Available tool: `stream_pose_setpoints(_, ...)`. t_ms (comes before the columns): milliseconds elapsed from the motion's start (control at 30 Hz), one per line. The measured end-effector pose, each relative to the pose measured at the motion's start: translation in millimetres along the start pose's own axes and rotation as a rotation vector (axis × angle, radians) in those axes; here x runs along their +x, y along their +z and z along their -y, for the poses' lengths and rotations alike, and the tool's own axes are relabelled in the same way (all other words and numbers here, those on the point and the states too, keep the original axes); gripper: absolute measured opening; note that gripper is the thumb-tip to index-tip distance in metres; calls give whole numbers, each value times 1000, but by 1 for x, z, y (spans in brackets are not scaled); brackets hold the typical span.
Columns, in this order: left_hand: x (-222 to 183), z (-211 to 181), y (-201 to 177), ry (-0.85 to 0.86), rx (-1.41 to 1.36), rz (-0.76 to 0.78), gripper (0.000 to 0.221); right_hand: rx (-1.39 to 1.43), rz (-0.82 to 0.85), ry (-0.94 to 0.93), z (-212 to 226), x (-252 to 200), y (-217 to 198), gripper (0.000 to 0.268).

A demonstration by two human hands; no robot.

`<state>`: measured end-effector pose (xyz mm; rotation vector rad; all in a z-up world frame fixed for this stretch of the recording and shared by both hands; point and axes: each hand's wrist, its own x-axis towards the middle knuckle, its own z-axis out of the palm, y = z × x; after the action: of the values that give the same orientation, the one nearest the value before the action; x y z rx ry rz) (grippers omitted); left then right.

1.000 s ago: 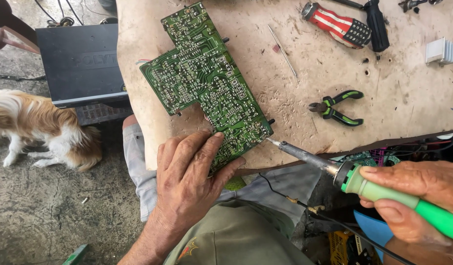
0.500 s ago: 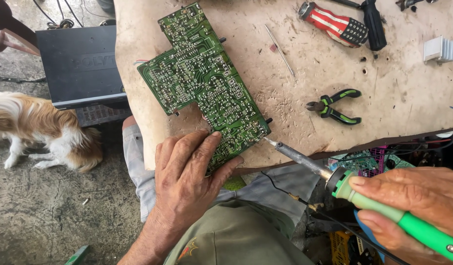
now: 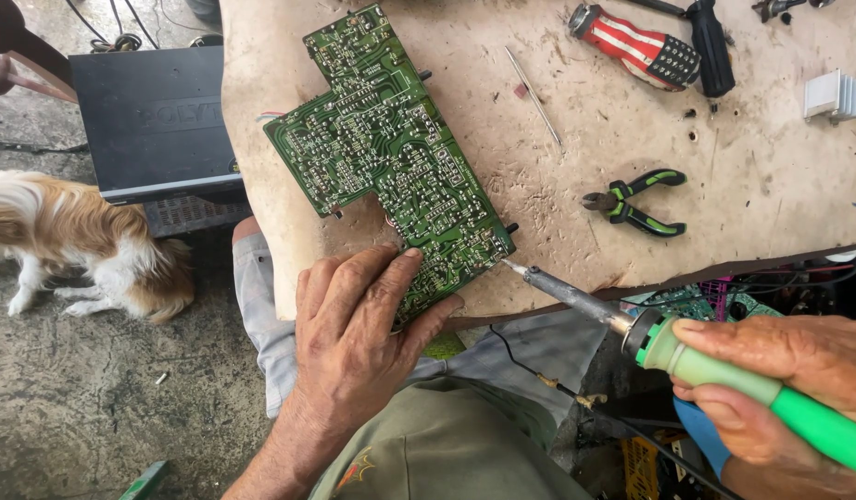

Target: Soldering components on a printed circuit board using a soldering iron.

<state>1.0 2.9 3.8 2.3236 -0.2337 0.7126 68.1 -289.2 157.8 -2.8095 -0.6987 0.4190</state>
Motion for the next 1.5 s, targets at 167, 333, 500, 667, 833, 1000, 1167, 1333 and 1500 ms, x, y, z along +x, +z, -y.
stream_pose_setpoints(167, 1, 0, -1, 3, 3, 1, 44, -24, -20, -57, -64, -17, 16, 65)
stream_pose_setpoints(333, 1, 0, -1, -2, 4, 9, 45, -47, -43, -113, -62, -15, 15, 62)
stream_pose_setpoints(500, 1, 1, 0, -2, 8, 11, 44, -70, -65, -168, -43, -11, 6, 59)
stream_pose_setpoints(667, 3, 0, -1, 9, 0, -8, 44, -93, -88, -222, -40, 0, -5, 57)
stream_pose_setpoints(833, 2, 0, -2, 9, -5, -6, 45, -116, -114, -278, -6, -25, -7, 54)
stream_pose_setpoints(1000, 2, 0, -1, 10, -6, -10, 44, -92, -61, -310, -2, -41, -1, 62)
stream_pose_setpoints(1167, 2, 0, -2, 9, -9, -5, 45, -156, -110, -415, -7, -47, 9, 57)
stream_pose_setpoints(1333, 2, 0, -2, 12, -8, -7, 46, -172, -115, -541, 6, -42, 10, 45)
stream_pose_setpoints(1500, 1, 1, -1, -2, 2, 2, 44, -140, -216, -621, 6, -44, 26, 26)
